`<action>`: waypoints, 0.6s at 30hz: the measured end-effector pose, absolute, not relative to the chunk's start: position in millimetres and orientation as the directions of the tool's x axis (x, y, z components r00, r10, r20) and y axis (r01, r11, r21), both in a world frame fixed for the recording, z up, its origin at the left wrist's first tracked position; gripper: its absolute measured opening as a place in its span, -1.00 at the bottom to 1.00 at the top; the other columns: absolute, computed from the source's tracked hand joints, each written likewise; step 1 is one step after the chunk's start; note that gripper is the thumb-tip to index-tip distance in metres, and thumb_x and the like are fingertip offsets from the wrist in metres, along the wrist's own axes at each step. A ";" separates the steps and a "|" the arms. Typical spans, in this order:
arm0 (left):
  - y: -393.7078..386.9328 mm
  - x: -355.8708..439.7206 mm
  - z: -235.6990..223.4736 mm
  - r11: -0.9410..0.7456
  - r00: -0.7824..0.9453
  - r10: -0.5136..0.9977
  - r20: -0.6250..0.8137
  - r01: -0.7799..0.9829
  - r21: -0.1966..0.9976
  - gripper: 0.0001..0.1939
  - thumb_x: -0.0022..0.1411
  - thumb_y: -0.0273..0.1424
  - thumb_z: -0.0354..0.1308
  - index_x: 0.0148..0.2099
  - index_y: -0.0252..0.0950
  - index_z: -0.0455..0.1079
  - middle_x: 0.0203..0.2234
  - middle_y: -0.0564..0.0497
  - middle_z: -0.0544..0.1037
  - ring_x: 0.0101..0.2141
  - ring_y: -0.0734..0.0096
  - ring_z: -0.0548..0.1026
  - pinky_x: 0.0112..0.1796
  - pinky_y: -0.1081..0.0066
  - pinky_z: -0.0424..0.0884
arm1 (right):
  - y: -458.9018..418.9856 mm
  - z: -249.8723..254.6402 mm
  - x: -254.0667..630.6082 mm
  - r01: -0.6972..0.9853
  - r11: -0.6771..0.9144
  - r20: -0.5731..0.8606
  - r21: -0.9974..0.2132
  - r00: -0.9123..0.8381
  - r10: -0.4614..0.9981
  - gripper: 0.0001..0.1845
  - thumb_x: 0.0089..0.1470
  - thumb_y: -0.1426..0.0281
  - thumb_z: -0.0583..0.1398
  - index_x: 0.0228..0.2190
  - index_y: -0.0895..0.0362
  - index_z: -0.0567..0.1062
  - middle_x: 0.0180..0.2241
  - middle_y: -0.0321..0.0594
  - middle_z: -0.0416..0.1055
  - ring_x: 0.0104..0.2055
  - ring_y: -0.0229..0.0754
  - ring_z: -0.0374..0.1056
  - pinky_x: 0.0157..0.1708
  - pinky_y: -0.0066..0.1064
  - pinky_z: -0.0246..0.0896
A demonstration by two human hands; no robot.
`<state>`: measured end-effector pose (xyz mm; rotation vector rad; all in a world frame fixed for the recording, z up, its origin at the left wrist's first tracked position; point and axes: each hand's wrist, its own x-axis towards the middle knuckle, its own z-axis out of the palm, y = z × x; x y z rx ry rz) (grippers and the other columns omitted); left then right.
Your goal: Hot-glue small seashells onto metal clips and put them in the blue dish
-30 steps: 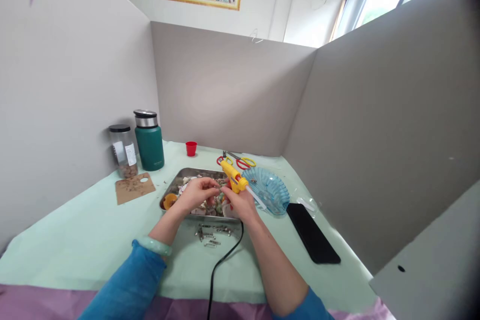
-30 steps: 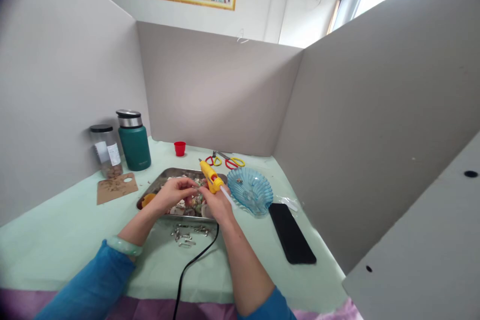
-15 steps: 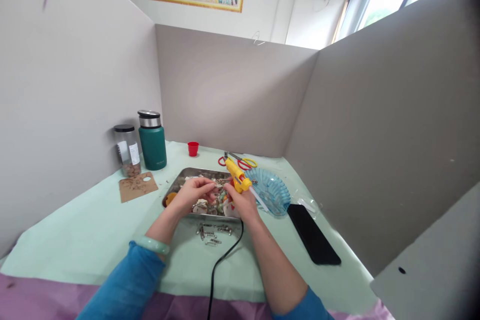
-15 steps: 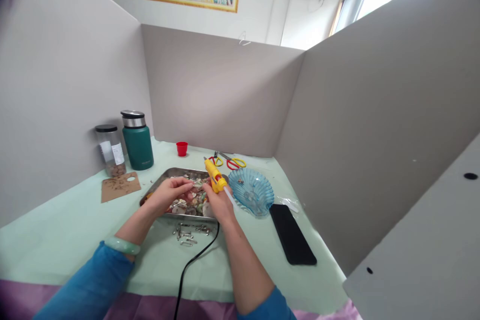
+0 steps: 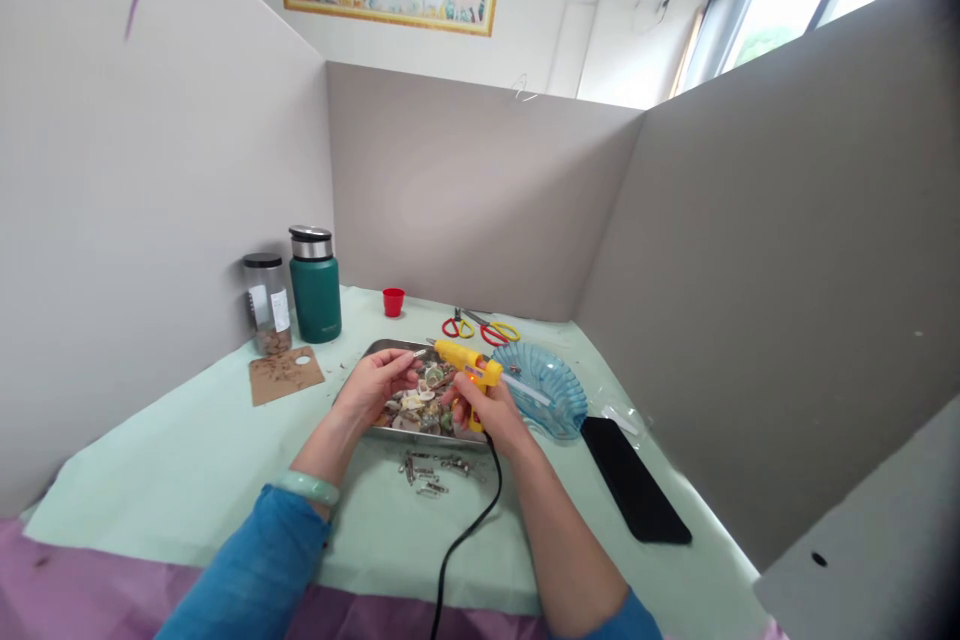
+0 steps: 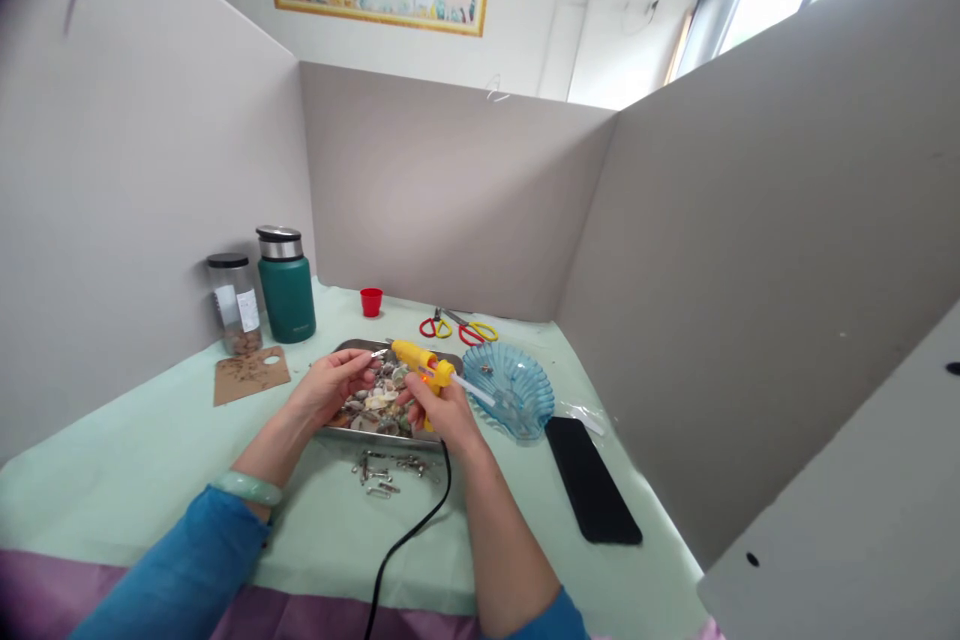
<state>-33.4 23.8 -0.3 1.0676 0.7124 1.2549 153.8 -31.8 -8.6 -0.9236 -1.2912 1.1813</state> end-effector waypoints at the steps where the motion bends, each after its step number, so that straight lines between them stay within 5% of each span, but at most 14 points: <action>1: 23.8 -33.3 -0.4 -0.039 0.198 0.972 0.125 -0.390 0.920 -0.73 -0.08 -0.35 0.38 -0.33 -0.41 0.47 -0.46 -0.05 0.57 -0.55 0.55 0.47 -0.45 0.51 0.45 | -31.7 -10.0 153.2 -0.079 0.191 0.199 -0.978 -0.105 0.974 -0.57 -0.05 0.05 0.23 -0.34 0.19 0.46 -0.50 -0.21 0.48 -0.66 -0.36 0.23 -0.71 -0.55 0.15; 11: 25.9 -34.4 -5.4 -0.126 0.095 0.981 0.168 -0.347 0.929 -0.68 -0.12 -0.31 0.39 -0.32 -0.39 0.47 -0.45 -0.04 0.58 -0.52 0.52 0.49 -0.42 0.48 0.45 | -33.6 -6.9 149.3 0.038 0.209 0.206 -0.977 -0.074 0.976 -0.59 -0.04 0.07 0.21 -0.34 0.18 0.47 -0.41 -0.20 0.48 -0.61 -0.35 0.23 -0.65 -0.51 0.16; 18: 23.5 -33.4 -3.4 -0.129 0.091 0.982 0.167 -0.329 0.935 -0.69 -0.10 -0.30 0.38 -0.32 -0.38 0.46 -0.44 -0.03 0.57 -0.53 0.53 0.48 -0.43 0.49 0.45 | -34.4 -8.5 149.9 0.133 0.204 0.193 -0.970 -0.091 0.977 -0.61 0.01 0.08 0.17 -0.36 0.18 0.50 -0.65 -0.35 0.33 -0.66 -0.35 0.17 -0.64 -0.51 0.10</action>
